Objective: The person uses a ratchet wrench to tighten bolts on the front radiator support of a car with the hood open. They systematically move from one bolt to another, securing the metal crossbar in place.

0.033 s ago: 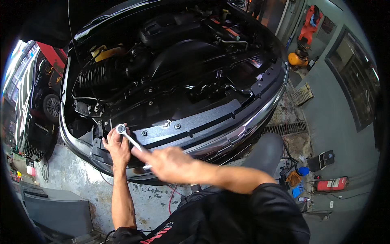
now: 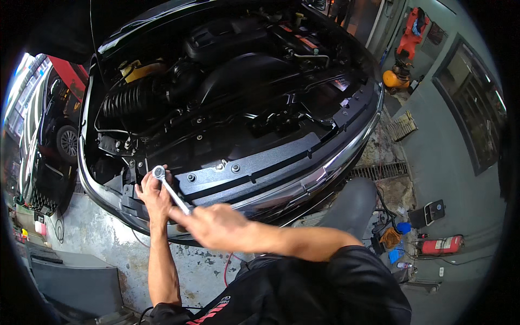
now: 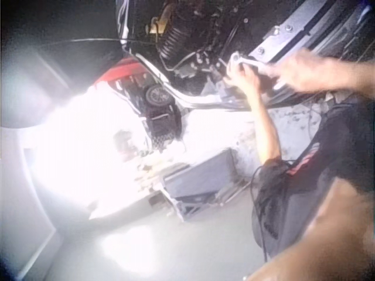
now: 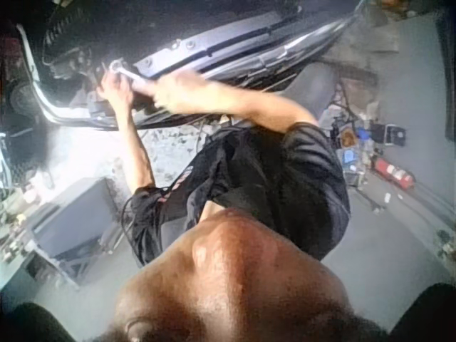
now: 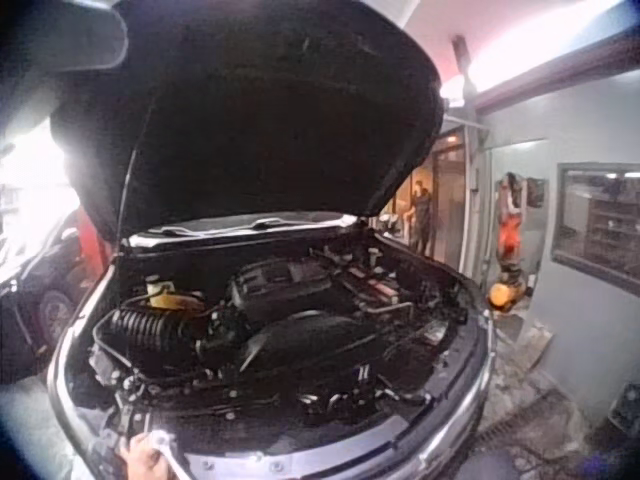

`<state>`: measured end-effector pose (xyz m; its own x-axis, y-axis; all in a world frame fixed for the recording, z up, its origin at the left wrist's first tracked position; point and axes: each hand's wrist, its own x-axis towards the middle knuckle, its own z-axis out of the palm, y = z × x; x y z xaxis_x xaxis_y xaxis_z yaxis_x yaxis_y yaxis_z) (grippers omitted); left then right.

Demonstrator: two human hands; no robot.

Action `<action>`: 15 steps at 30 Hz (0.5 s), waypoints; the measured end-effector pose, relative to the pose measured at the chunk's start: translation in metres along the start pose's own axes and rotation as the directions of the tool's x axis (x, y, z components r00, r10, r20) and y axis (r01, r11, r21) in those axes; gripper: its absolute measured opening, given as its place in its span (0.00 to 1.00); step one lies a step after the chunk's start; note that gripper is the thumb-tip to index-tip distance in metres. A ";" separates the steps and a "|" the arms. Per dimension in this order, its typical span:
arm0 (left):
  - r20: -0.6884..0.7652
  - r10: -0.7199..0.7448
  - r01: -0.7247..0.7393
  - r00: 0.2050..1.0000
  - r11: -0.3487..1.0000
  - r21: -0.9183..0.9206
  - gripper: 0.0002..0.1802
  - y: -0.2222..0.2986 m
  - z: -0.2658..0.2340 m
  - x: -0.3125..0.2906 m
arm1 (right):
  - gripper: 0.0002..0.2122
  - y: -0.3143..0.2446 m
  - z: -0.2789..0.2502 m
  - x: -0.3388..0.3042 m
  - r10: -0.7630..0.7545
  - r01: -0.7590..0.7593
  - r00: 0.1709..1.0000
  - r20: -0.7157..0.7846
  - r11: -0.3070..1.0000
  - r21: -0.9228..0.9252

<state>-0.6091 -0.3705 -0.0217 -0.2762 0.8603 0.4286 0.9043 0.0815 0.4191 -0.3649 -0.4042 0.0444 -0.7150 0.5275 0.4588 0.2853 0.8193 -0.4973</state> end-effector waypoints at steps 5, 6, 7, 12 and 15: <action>-0.014 0.010 -0.010 1.000 0.999 -0.048 0.10 0.010 -0.008 -0.002 | 0.08 -0.018 0.023 0.011 -0.021 0.026 0.999 -0.032 0.988 0.154; 0.005 -0.016 0.016 1.000 0.998 -0.067 0.09 0.010 -0.009 -0.002 | 0.08 -0.007 0.015 0.007 0.024 -0.034 0.998 0.055 0.982 0.188; 0.012 -0.017 0.018 1.000 0.996 -0.085 0.10 0.004 -0.008 -0.006 | 0.09 0.002 -0.002 0.007 0.092 -0.109 0.989 0.114 0.981 0.160; 0.038 -0.067 0.070 0.997 0.994 -0.089 0.16 0.020 -0.020 -0.009 | 0.12 0.076 -0.070 0.060 0.196 -0.159 0.975 0.108 0.946 -0.282; 0.003 -0.052 0.052 0.999 0.997 -0.054 0.17 0.010 -0.012 -0.006 | 0.08 0.121 -0.065 0.140 0.050 0.018 0.986 0.161 0.919 -0.393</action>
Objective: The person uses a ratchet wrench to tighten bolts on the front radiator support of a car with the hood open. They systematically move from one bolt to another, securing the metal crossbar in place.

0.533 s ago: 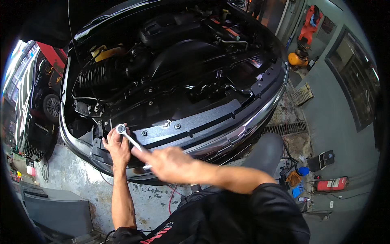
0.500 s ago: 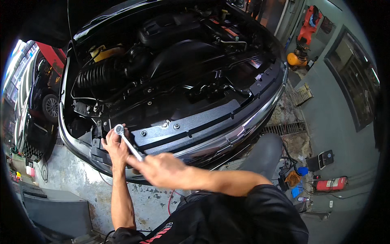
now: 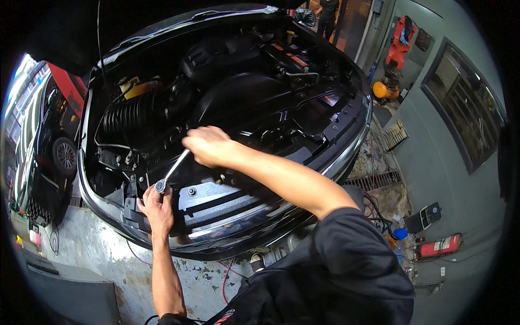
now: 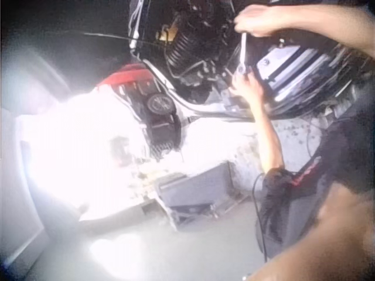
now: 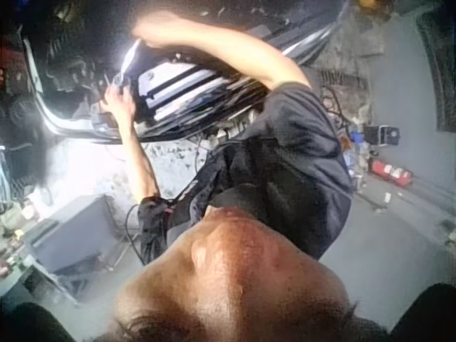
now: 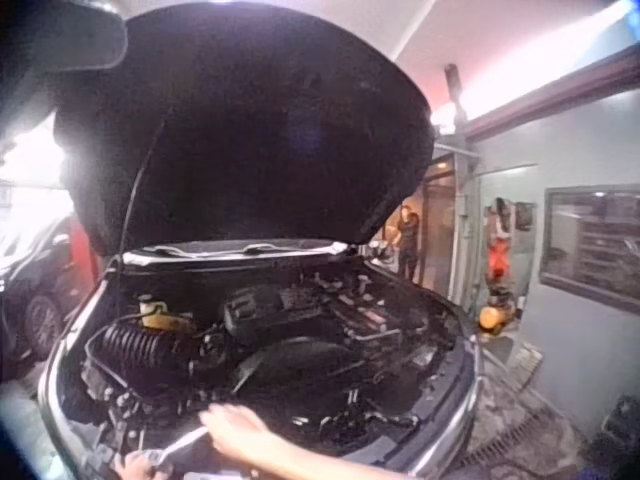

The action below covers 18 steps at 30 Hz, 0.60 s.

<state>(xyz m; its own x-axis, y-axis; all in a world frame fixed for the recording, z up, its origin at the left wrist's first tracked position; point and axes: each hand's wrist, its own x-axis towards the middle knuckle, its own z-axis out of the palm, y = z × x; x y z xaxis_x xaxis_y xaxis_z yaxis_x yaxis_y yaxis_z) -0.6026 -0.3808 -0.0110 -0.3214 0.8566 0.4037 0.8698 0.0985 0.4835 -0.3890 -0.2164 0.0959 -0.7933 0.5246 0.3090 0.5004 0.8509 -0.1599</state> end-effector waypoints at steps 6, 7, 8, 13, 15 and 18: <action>0.035 -0.017 0.018 0.999 0.999 -0.027 0.17 0.011 -0.004 0.006 | 0.15 0.007 0.004 0.053 0.043 -0.078 0.979 0.198 0.983 0.169; 0.009 -0.017 0.017 1.000 1.000 -0.002 0.17 0.002 -0.003 0.004 | 0.15 0.004 0.003 0.040 0.024 -0.055 0.989 0.148 0.977 0.208; 0.026 -0.024 0.024 0.999 1.000 0.016 0.17 -0.003 -0.004 0.005 | 0.15 0.002 -0.001 0.027 0.059 -0.091 0.982 0.180 0.980 0.176; 0.015 -0.111 0.110 0.994 0.994 0.021 0.18 -0.003 0.006 0.002 | 0.14 -0.039 -0.008 -0.061 0.174 -0.186 0.979 0.104 0.976 0.112; -0.034 -0.083 0.083 0.996 0.997 -0.004 0.16 -0.005 0.014 -0.001 | 0.12 -0.067 0.002 -0.090 0.242 -0.239 0.970 0.009 0.952 0.192; -0.020 -0.076 0.076 0.997 0.997 -0.020 0.14 0.013 0.010 -0.002 | 0.12 -0.092 0.016 -0.109 0.305 -0.281 0.951 -0.057 0.923 0.263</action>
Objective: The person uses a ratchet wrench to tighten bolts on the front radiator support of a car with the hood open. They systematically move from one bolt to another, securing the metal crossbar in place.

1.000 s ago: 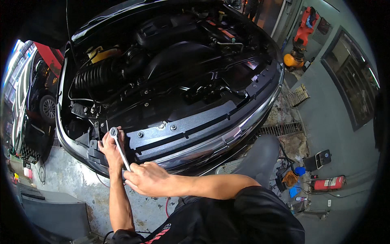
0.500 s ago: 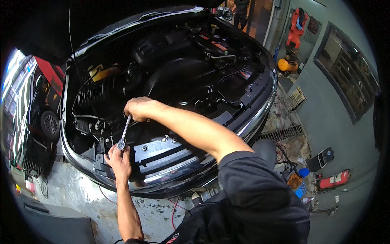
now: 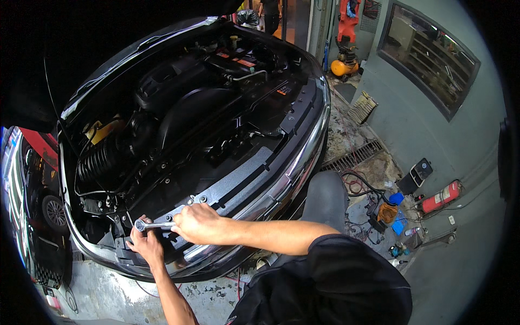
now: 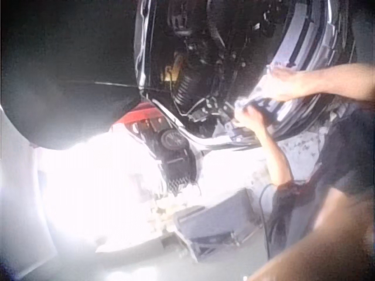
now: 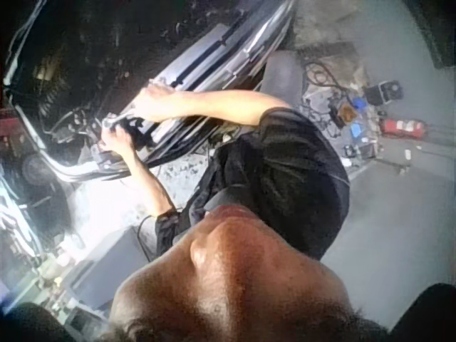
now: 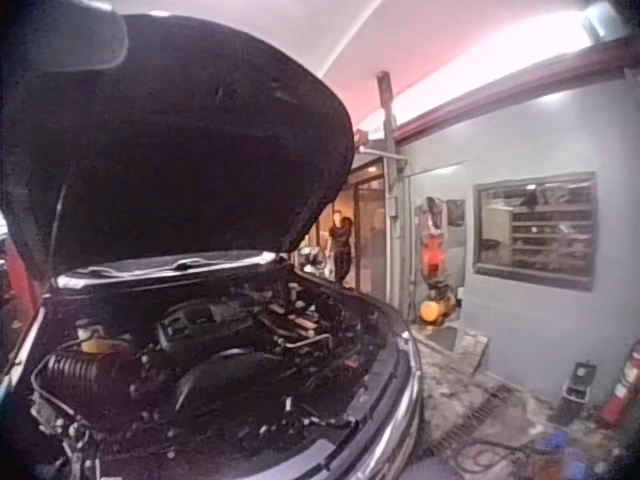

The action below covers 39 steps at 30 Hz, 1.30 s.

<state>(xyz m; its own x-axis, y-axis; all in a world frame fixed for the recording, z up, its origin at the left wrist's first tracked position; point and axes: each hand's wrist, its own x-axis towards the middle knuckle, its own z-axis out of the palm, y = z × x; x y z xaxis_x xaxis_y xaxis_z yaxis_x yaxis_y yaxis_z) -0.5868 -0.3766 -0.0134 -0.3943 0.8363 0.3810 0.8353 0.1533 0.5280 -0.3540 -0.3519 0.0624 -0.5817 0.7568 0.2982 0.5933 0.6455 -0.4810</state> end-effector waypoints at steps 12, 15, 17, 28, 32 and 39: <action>-0.079 0.025 -0.021 0.997 0.998 0.056 0.19 0.009 0.008 0.003 | 0.15 0.063 -0.009 0.174 -0.332 0.359 0.902 0.276 0.932 -0.051; -0.047 -0.014 0.019 0.999 0.995 0.099 0.18 -0.009 0.003 0.002 | 0.21 0.030 -0.019 0.157 -0.270 0.278 0.854 0.444 0.959 0.049; -0.052 0.000 0.004 0.999 0.997 0.076 0.17 -0.004 0.005 0.002 | 0.20 0.043 -0.008 0.141 -0.303 0.313 0.850 0.431 0.949 0.050; -0.039 0.003 -0.027 0.999 0.762 -0.647 0.26 0.039 -0.025 0.062 | 0.16 0.049 0.000 0.127 -0.274 0.233 0.915 0.298 0.959 0.164; -0.064 -0.164 0.104 0.984 0.835 -0.541 0.36 0.049 0.007 0.068 | 0.17 0.041 -0.002 0.110 -0.235 0.208 0.946 0.223 0.969 0.135; -0.202 -0.062 -0.043 0.977 0.879 -0.475 0.37 0.047 0.019 0.069 | 0.18 0.028 0.005 0.073 -0.060 0.043 0.992 0.110 0.988 0.151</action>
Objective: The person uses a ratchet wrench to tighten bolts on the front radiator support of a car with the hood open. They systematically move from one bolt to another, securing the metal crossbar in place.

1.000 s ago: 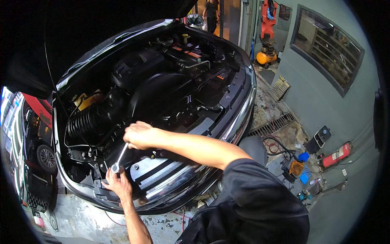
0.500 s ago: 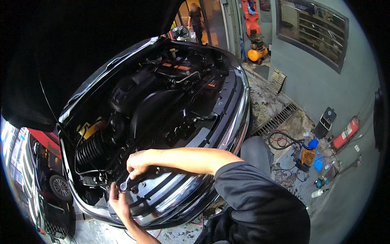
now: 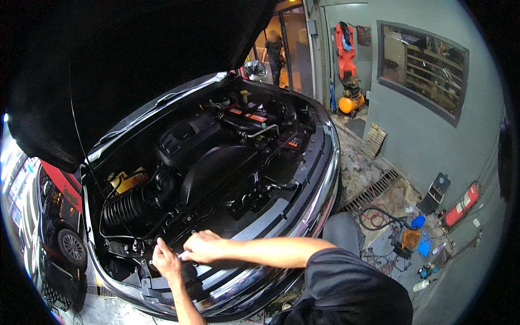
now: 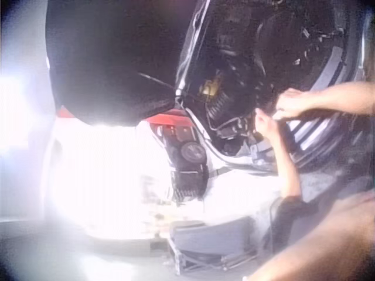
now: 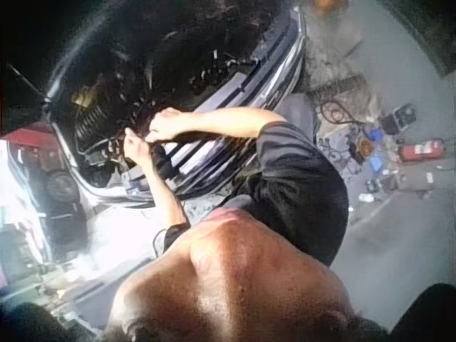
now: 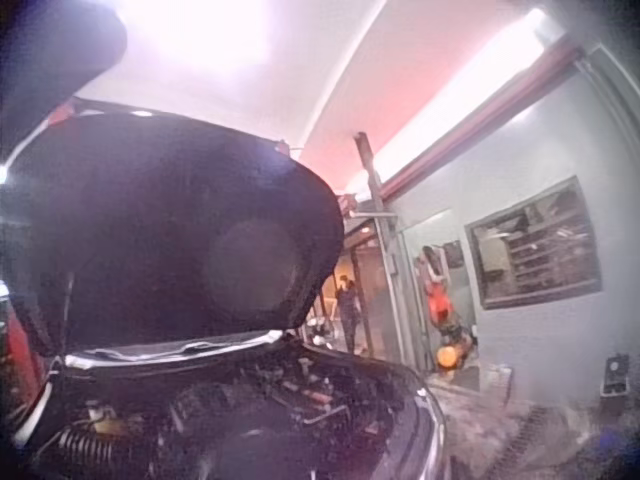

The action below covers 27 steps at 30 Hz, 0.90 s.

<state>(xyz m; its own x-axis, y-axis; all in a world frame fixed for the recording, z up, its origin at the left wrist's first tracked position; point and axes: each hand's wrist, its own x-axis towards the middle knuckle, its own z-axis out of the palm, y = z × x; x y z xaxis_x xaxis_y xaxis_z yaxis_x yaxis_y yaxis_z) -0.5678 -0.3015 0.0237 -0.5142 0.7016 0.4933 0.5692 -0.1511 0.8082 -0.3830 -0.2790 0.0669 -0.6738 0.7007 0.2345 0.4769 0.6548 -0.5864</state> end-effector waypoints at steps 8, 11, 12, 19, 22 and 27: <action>-0.174 -0.041 0.024 0.984 0.995 -0.099 0.31 -0.004 -0.006 -0.013 | 0.20 -0.007 -0.014 0.027 -0.115 0.129 0.981 0.153 0.988 -0.082; -0.247 0.043 -0.008 0.968 0.990 0.141 0.29 0.016 0.007 -0.017 | 0.20 0.025 -0.021 0.079 -0.311 0.341 0.920 0.238 0.935 -0.094; -0.261 0.069 -0.014 0.963 0.978 0.206 0.28 0.018 0.006 -0.019 | 0.21 0.023 -0.030 0.091 -0.311 0.362 0.895 0.320 0.925 -0.114; -0.239 -0.028 0.027 0.971 1.000 -0.007 0.30 0.010 -0.005 -0.019 | 0.22 0.007 -0.023 0.049 -0.134 0.162 0.961 0.243 0.981 -0.103; -0.150 -0.063 0.046 0.987 0.992 -0.120 0.29 0.002 -0.009 -0.013 | 0.21 0.001 -0.019 0.032 -0.064 0.082 0.980 0.190 0.992 -0.091; -0.037 -0.096 0.082 0.995 0.955 -0.284 0.24 -0.006 -0.001 -0.015 | 0.20 -0.008 -0.013 0.008 0.090 -0.075 0.986 0.140 0.992 -0.104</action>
<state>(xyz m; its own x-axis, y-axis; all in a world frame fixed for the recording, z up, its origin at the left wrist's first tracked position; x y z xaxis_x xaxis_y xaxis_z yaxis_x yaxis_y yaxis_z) -0.5640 -0.3114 0.0120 -0.5898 0.6869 0.4246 0.3190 -0.2849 0.9039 -0.3852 -0.2752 0.0834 -0.7007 0.7100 0.0703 0.5825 0.6262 -0.5182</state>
